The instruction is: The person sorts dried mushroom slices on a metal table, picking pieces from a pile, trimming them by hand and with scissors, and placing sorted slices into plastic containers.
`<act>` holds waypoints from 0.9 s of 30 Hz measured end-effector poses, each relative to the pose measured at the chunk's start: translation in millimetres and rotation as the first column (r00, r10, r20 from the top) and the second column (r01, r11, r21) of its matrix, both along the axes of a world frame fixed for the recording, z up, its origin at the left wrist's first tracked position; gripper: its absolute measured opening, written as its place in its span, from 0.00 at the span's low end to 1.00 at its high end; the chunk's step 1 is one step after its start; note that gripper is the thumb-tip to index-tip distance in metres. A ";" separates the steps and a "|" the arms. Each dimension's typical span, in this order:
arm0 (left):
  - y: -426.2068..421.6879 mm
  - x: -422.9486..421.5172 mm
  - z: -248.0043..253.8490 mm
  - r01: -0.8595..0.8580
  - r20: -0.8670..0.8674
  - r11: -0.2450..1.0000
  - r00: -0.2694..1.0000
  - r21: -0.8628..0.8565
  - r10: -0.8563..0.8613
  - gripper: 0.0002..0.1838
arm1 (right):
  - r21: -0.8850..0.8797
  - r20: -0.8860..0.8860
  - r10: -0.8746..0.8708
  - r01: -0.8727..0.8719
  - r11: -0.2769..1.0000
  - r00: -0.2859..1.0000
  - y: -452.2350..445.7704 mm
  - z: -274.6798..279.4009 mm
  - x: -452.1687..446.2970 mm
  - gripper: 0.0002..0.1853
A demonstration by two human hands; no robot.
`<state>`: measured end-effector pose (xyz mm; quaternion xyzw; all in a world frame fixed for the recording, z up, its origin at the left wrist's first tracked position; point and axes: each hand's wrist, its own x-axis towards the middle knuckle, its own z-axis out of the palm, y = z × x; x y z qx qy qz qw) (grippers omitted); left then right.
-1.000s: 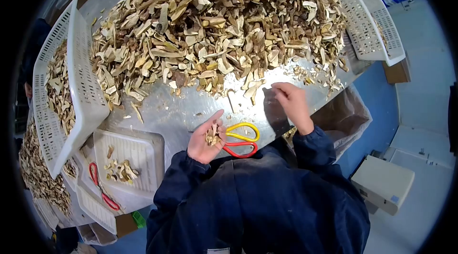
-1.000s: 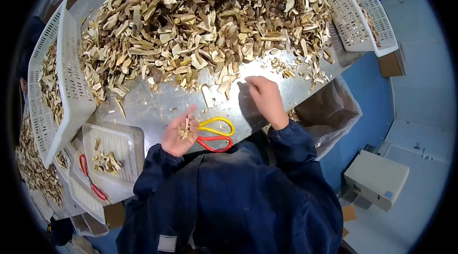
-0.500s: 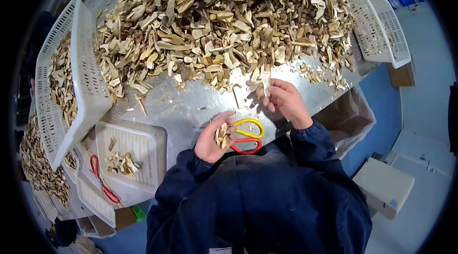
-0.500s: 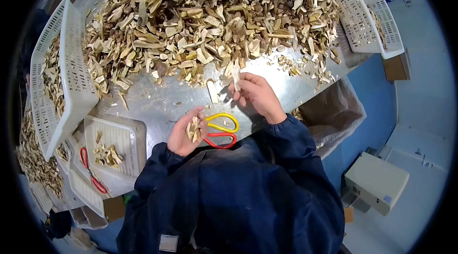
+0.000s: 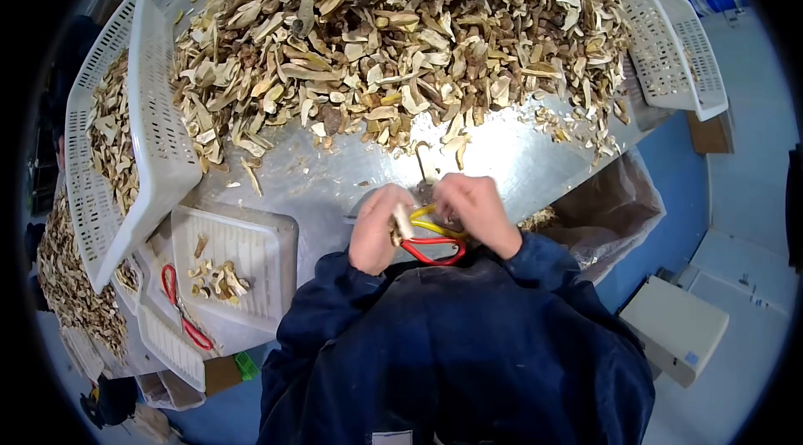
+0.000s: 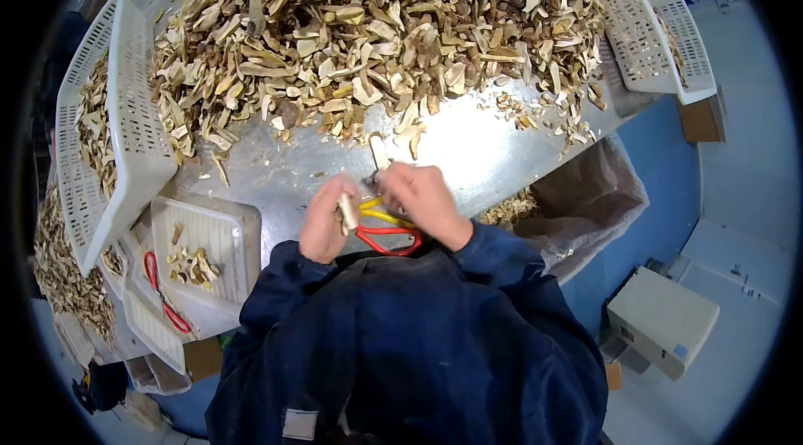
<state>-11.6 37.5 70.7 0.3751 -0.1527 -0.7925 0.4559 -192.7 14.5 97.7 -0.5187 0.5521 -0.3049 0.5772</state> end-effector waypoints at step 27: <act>14.6 1.4 -5.8 0.304 -0.476 0.931 0.862 0.205 -0.177 0.22 | -0.397 -0.707 -0.233 -0.102 0.912 0.668 -22.6 -23.7 -21.8 0.10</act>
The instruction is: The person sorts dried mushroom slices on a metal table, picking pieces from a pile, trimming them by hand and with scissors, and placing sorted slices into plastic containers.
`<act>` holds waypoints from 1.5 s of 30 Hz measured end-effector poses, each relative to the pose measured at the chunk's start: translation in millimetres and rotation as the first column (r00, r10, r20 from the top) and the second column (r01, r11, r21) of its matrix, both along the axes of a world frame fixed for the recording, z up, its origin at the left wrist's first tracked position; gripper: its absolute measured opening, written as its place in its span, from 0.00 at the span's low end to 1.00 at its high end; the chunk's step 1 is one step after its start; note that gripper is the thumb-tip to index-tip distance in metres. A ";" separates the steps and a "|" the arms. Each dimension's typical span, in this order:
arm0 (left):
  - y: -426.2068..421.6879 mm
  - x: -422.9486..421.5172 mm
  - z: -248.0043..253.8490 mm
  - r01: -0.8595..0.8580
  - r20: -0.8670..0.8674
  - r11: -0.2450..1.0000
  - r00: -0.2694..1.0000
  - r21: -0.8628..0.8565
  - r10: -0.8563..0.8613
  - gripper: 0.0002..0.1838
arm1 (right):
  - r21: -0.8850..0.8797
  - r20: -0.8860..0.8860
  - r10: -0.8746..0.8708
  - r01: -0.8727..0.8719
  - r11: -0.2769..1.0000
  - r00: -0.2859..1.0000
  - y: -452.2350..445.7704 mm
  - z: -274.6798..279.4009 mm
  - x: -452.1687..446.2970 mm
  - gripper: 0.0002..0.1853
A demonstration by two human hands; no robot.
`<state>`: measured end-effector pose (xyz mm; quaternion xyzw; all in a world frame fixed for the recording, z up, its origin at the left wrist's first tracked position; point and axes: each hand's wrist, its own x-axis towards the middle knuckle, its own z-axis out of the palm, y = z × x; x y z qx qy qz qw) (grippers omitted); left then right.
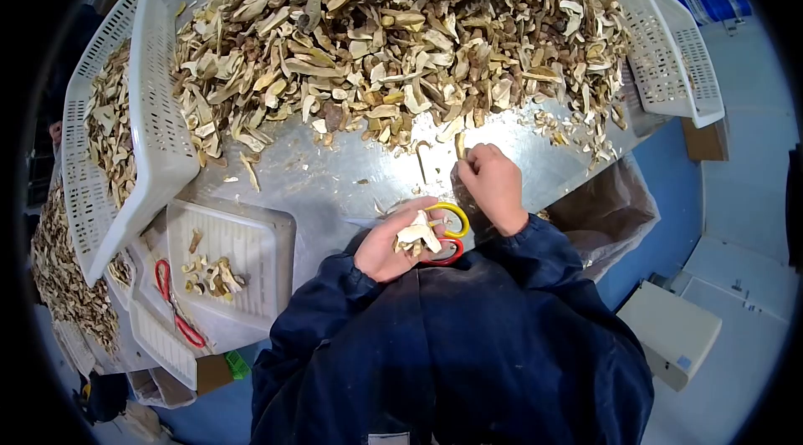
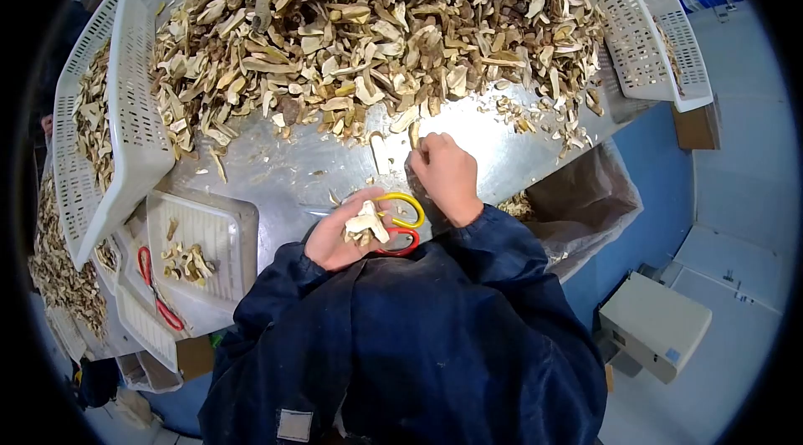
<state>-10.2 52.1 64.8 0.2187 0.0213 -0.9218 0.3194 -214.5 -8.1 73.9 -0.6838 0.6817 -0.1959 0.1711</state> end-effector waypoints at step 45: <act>10.5 41.2 1.1 -0.432 0.108 0.889 0.887 -0.151 0.449 0.23 | 0.012 0.134 0.044 -0.046 0.999 0.990 -55.6 21.4 -2.6 0.10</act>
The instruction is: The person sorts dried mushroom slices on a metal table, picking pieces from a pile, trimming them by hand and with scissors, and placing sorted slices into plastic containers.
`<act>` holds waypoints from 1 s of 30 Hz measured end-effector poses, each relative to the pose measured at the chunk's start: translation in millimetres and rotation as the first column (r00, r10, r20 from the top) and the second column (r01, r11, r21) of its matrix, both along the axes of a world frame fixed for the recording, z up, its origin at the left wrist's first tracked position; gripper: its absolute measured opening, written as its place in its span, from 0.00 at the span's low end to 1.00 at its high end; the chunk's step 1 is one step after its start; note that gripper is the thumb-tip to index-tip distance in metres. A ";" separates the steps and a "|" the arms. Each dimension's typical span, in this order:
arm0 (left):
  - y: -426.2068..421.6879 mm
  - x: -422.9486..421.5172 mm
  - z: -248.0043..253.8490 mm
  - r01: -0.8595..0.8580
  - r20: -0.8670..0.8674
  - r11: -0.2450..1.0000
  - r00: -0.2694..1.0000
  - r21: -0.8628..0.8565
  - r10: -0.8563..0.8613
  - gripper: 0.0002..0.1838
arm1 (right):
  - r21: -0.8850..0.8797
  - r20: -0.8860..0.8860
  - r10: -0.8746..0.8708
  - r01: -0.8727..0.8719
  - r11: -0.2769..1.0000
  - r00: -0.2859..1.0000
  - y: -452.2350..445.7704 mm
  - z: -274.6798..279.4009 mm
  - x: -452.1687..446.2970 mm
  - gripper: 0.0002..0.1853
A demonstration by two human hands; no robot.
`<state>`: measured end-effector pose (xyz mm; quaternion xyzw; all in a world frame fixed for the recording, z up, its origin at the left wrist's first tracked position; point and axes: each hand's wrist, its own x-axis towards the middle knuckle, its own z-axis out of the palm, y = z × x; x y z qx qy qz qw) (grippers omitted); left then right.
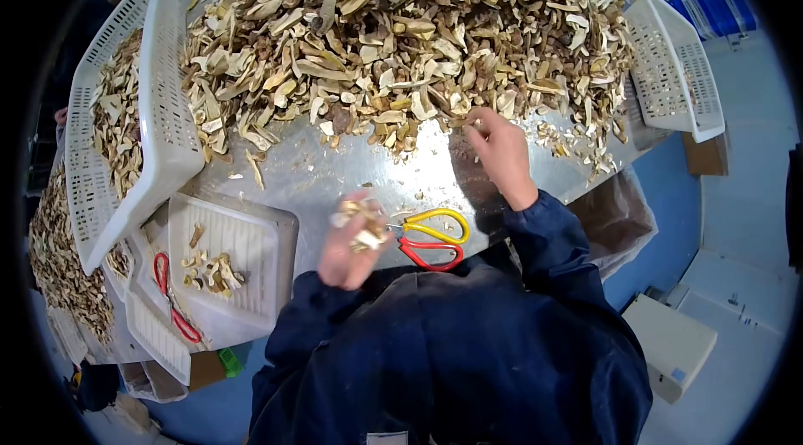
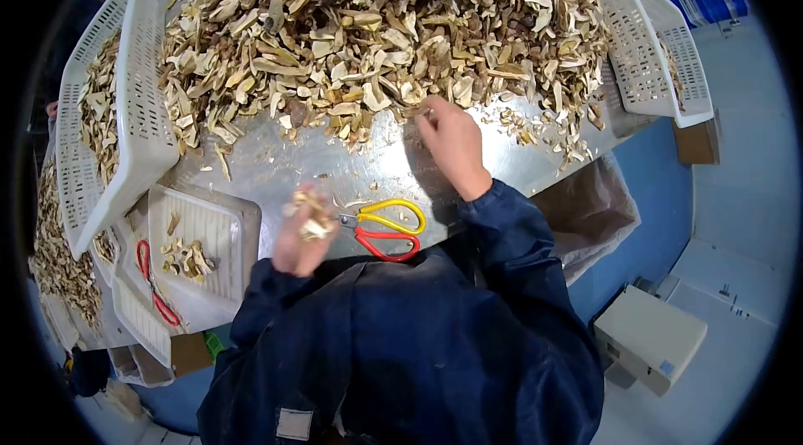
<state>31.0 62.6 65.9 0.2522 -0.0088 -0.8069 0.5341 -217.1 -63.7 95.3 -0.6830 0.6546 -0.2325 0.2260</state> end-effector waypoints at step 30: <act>-11.8 4.6 30.5 0.321 0.785 0.904 0.619 -0.282 0.025 0.23 | 0.514 0.763 -0.256 -0.316 0.798 0.594 21.0 -30.7 3.9 0.10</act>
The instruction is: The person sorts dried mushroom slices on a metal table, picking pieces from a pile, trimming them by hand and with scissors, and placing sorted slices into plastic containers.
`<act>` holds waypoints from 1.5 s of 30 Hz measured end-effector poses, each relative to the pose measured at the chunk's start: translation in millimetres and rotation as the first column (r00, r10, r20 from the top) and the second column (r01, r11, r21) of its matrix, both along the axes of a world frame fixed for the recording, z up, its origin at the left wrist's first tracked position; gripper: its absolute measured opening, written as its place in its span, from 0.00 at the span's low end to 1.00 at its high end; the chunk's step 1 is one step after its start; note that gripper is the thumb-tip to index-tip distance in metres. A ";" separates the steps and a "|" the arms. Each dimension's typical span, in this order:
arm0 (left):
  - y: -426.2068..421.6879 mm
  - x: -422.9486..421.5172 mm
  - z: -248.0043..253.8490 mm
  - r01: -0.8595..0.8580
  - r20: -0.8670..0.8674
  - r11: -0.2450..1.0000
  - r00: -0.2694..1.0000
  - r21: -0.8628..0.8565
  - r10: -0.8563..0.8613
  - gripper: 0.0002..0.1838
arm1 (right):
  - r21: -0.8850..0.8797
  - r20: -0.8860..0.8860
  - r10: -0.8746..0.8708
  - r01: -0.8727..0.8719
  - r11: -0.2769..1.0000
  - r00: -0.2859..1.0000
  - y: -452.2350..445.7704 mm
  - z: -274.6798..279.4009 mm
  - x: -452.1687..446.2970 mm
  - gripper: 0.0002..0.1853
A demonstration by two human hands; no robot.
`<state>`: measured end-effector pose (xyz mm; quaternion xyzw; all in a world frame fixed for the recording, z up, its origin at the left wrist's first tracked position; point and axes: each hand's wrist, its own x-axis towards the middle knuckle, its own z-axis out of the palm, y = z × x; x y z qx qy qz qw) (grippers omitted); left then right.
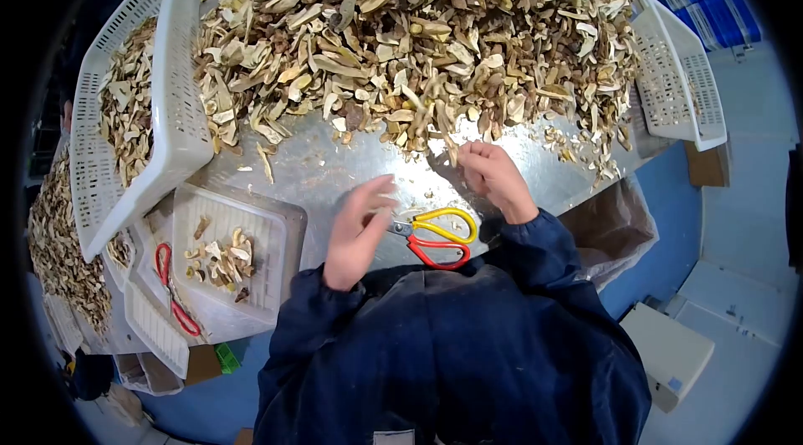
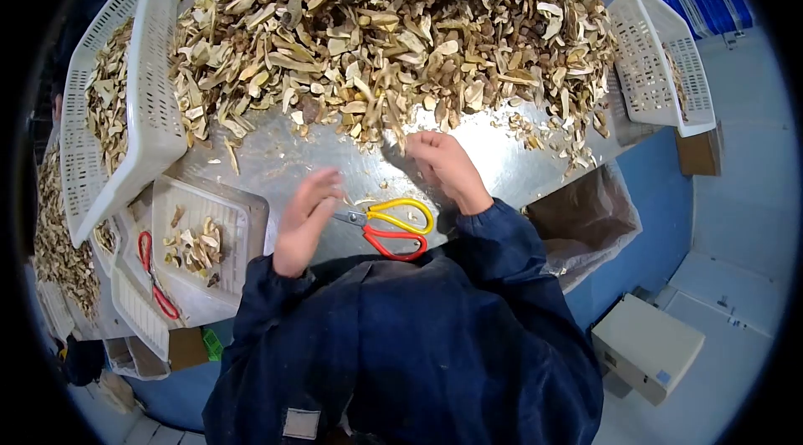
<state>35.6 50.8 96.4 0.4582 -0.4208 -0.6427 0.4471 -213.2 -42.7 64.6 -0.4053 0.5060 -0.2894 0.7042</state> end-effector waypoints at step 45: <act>-10.9 -26.3 -27.6 0.119 -0.634 0.834 0.709 0.539 0.309 0.10 | -0.603 -0.661 -0.244 -0.308 0.736 0.710 -24.4 -8.4 44.1 0.10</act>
